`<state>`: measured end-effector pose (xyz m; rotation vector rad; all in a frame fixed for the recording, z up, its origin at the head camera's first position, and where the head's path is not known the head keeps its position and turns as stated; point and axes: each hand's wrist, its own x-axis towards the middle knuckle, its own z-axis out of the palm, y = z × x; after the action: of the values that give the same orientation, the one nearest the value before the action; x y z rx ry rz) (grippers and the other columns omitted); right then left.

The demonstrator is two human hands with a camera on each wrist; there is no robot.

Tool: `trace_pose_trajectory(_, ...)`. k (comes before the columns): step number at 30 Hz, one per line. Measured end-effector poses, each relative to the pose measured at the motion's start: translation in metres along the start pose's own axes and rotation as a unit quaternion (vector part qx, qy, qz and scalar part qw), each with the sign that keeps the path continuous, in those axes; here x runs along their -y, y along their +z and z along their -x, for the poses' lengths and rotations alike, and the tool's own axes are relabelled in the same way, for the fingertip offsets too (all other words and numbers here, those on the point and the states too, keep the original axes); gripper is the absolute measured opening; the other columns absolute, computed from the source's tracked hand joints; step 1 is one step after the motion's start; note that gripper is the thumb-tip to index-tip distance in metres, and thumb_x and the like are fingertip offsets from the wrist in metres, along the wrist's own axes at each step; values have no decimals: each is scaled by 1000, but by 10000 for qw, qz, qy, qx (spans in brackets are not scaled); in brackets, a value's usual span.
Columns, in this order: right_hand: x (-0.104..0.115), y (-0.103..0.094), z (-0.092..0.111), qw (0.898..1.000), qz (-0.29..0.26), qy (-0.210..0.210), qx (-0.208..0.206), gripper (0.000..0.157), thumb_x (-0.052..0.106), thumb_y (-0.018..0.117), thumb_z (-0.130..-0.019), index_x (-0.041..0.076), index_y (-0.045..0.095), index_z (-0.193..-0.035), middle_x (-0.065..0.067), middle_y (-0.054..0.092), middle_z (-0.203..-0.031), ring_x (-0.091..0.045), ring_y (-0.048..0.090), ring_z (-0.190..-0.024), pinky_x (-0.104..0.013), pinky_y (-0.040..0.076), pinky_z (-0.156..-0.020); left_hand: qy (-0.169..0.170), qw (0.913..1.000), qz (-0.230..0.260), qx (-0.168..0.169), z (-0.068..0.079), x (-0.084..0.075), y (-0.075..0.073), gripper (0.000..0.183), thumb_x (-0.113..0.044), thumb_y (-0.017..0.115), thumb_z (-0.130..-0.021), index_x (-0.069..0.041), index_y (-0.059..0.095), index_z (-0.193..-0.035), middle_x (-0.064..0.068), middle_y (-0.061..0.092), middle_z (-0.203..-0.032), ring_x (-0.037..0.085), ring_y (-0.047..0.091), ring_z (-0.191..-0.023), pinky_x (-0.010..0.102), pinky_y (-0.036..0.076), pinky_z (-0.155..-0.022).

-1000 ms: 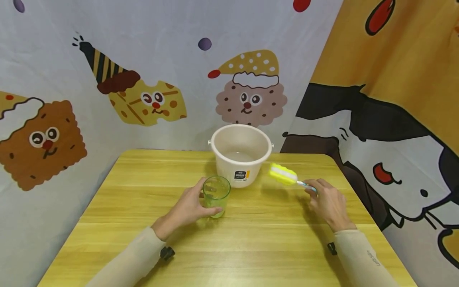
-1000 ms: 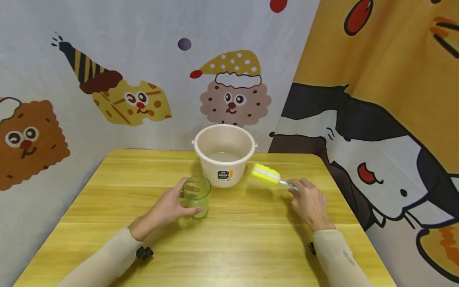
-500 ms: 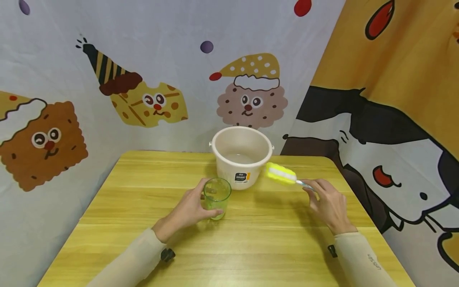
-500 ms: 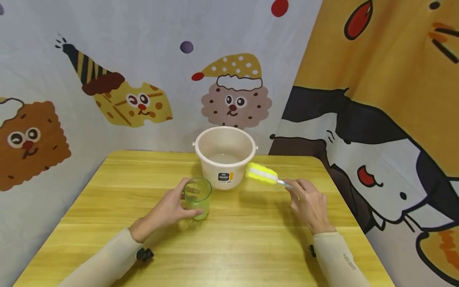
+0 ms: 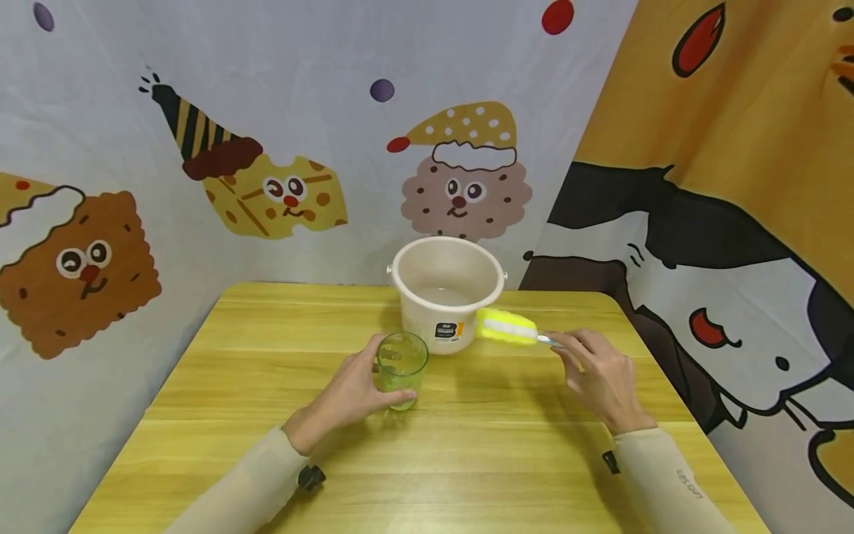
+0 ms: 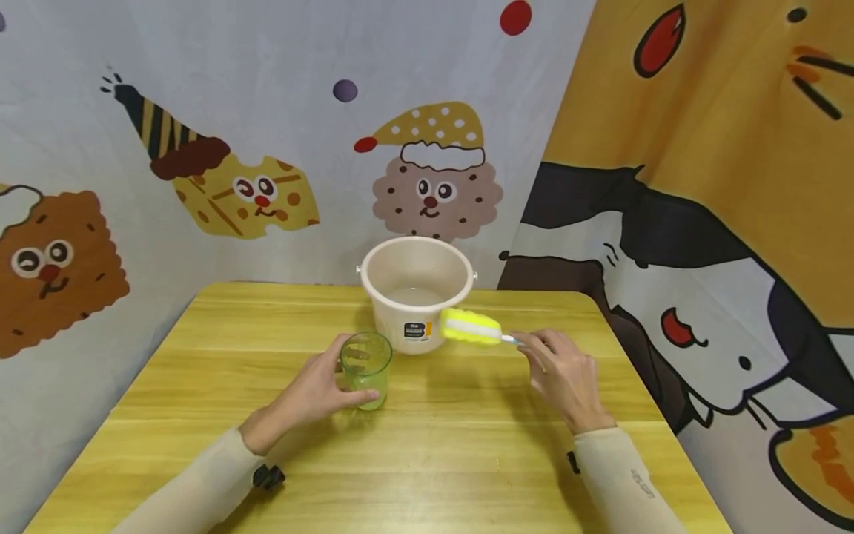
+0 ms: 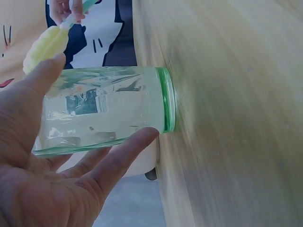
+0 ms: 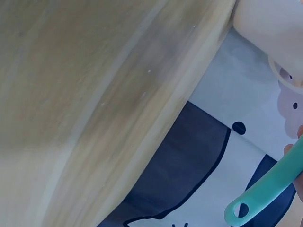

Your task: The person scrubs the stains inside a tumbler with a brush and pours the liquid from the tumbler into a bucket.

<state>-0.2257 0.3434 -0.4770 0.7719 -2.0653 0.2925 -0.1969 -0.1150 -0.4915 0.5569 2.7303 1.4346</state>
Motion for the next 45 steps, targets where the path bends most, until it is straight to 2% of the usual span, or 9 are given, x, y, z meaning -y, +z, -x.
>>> trace_pose_trajectory(4, 5, 2, -5, 10000, -29, -81, -20, 29, 13, 82, -101, 19, 90, -128, -9, 85, -100, -31, 79, -76, -37, 50, -42, -102, 9999, 30, -20, 0, -1, 1, 98, -37, 107, -87, -16, 52, -166, 8, 77, -152, 33, 76, -137, 58, 66, -115)
trace_pose_trajectory(12, 12, 3, -11, 9999, -82, -138, 44, 27, 16, 81, -105, 21, 89, -130, -8, 85, -101, -30, 79, -77, -40, 54, -43, -89, 9999, 38, -28, 0, 0, 3, 96, -40, 106, -87, -14, 54, -163, 10, 78, -149, 35, 77, -135, 59, 67, -113)
trace_pose_trajectory(17, 15, 4, -12, 9998, -50, -148, 95, 24, 23, 74, -113, 21, 89, -131, -9, 84, -101, -30, 78, -78, -38, 51, -42, -66, 10000, 29, -1, 0, 0, 3, 94, -40, 106, -87, -13, 55, -161, 10, 79, -148, 35, 78, -135, 58, 68, -113)
trace_pose_trajectory(24, 18, 6, -16, 9997, -82, -209, 65, 27, 30, 67, -120, 21, 89, -132, -10, 85, -102, -30, 78, -78, -36, 49, -41, -11, 10000, 24, -5, -2, 1, 1, 95, -41, 106, -87, -14, 55, -161, 10, 79, -147, 34, 78, -134, 57, 68, -112)
trace_pose_trajectory(35, 22, 10, -23, 9994, -141, -324, 66, 24, 22, 73, -113, 19, 89, -131, -9, 86, -103, -30, 80, -82, -37, 52, -42, 10, 9999, 108, 57, -1, 4, 1, 96, -44, 105, -88, -13, 54, -163, 10, 78, -150, 35, 77, -136, 59, 67, -114)
trace_pose_trajectory(41, 25, 12, -26, 9993, -52, -378, 39, 26, 26, 66, -120, 21, 88, -133, -8, 85, -104, -29, 79, -80, -35, 48, -39, 46, 9999, 118, 57, -1, 5, 2, 94, -44, 105, -89, -14, 54, -161, 10, 79, -149, 34, 77, -135, 58, 68, -113)
trace_pose_trajectory(45, 27, 12, -28, 9992, 16, -395, 19, 29, 27, 62, -122, 22, 88, -133, -8, 85, -103, -28, 77, -76, -30, 41, -37, 78, 9999, 92, 52, -1, 6, 3, 93, -43, 105, -89, -15, 54, -162, 9, 78, -149, 34, 77, -135, 57, 68, -113)
